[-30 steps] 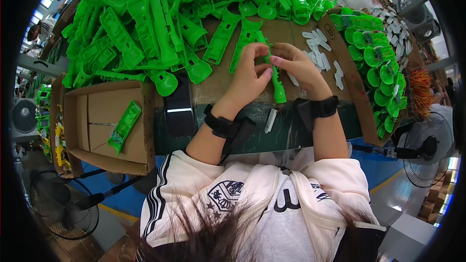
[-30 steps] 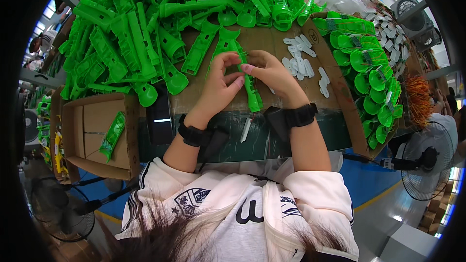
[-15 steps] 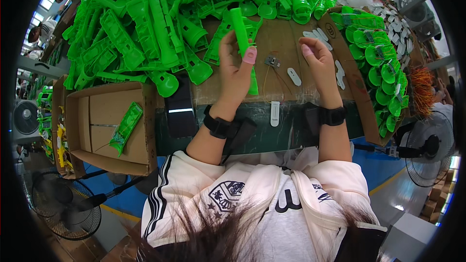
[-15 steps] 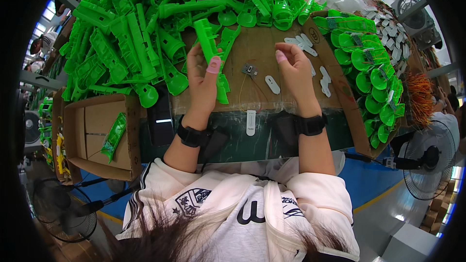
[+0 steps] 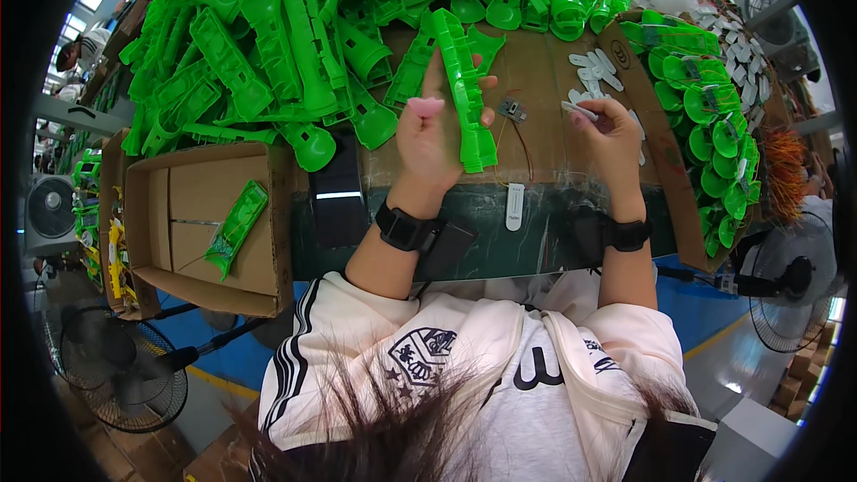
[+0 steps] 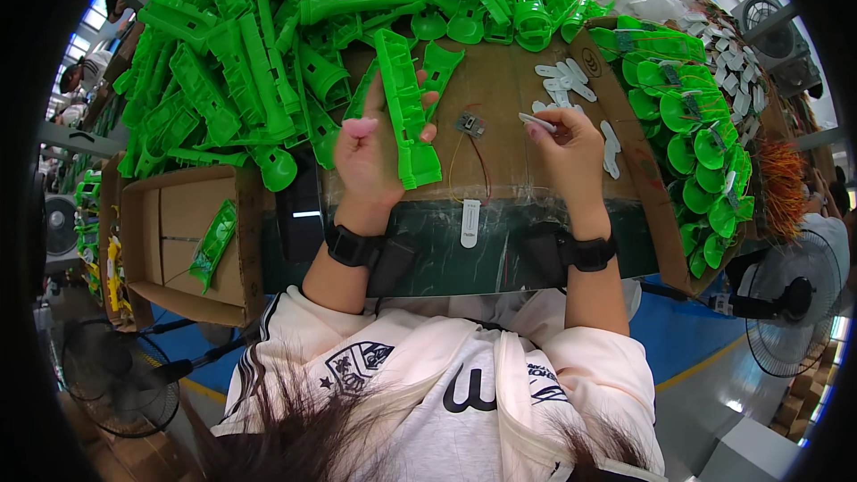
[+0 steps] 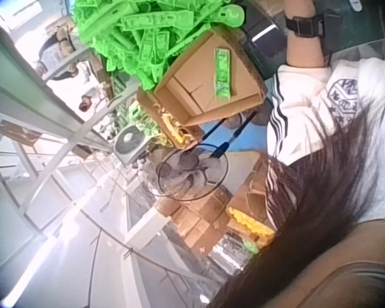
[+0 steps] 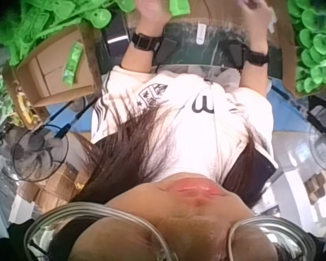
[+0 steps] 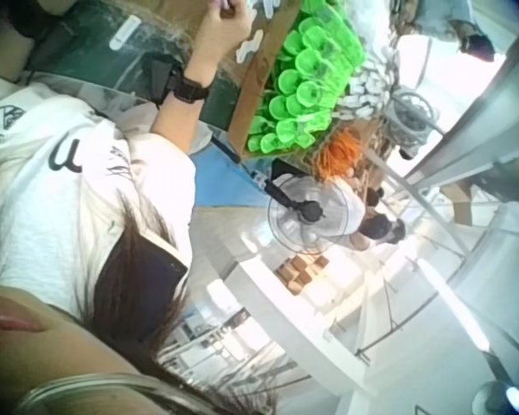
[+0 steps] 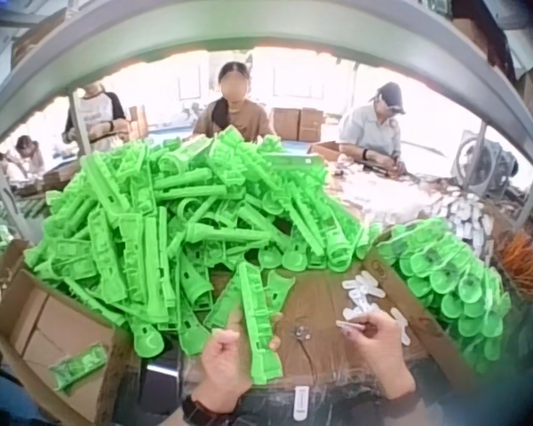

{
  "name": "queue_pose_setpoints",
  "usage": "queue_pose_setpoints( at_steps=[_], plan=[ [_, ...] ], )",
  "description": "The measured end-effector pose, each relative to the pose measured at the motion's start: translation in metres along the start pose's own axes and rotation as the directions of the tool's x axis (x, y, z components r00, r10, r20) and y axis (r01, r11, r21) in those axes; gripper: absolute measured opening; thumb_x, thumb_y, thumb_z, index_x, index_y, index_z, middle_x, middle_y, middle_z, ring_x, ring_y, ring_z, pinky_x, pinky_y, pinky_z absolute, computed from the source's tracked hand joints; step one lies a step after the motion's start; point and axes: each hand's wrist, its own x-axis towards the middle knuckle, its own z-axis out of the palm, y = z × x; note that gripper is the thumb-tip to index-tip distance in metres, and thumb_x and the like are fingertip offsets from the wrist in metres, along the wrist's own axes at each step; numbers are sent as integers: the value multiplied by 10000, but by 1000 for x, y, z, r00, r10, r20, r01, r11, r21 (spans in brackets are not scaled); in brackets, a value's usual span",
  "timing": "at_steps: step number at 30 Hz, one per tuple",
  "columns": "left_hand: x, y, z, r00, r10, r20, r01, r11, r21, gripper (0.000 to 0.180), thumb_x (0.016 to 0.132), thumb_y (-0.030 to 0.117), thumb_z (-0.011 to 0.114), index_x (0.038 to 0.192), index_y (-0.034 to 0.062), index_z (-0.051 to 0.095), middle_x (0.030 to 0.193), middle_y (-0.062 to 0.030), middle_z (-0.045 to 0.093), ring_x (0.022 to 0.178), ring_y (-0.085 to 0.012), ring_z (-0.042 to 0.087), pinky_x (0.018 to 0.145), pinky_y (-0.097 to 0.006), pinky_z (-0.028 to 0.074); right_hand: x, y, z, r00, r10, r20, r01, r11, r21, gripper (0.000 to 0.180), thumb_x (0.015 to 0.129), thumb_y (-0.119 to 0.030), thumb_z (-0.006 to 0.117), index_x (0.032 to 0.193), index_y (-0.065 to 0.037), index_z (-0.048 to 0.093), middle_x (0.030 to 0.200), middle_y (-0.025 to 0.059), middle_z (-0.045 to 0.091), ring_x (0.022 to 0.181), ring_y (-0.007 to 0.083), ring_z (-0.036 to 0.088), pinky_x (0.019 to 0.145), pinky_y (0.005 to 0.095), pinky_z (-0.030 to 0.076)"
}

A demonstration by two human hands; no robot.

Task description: Assembling green plastic housings with small circuit boards and white components on a factory assembly line.

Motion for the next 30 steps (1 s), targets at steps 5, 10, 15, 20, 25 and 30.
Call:
queue_pose_setpoints(
  at_steps=[5,10,15,20,25,30],
  plan=[
    [-3,-3,12,997,-47,-65,57,987,151,724,705,181,417,1399,127,216,1307,-143,365,1130,-311,416,818,-387,444,1,-37,22,979,-51,199,-78,802,592,248,780,-22,641,1023,-2,596,914,56,602,851,113,567,763,230,449],
    [-3,-11,12,993,-69,-92,92,955,281,742,705,133,400,1412,145,175,1320,-130,343,1134,-285,427,860,-385,452,-7,-30,60,915,-102,389,-298,478,826,487,791,-5,626,1225,-19,406,945,102,610,856,164,589,774,271,478],
    [-3,-14,14,992,-65,-105,104,903,416,744,715,140,374,1426,144,152,1322,-95,339,1090,-203,442,809,-299,444,-12,-26,59,892,-19,451,-396,445,803,376,814,-31,609,1160,-6,461,917,89,619,808,150,596,755,258,482],
    [-4,-11,16,989,-110,-100,145,866,479,741,727,151,362,1431,141,130,1359,-83,312,1085,-178,429,845,-277,414,-13,-26,57,917,28,397,-351,527,774,310,833,-61,598,1119,27,516,904,79,628,792,110,592,729,217,476],
    [-4,-13,17,995,-79,-56,96,860,502,737,739,170,351,1432,119,106,1395,-72,272,1115,-168,407,932,-284,351,-19,-33,63,946,23,324,-245,704,667,307,821,-29,608,1106,51,529,911,77,621,818,103,586,735,207,471],
    [-5,-14,18,994,-97,-59,113,854,508,743,750,198,354,1432,98,74,1431,-63,206,1171,-165,375,983,-284,297,-23,-36,67,967,-14,253,-173,696,697,266,789,9,632,1039,54,553,926,90,624,820,103,585,738,213,475]
  ],
)
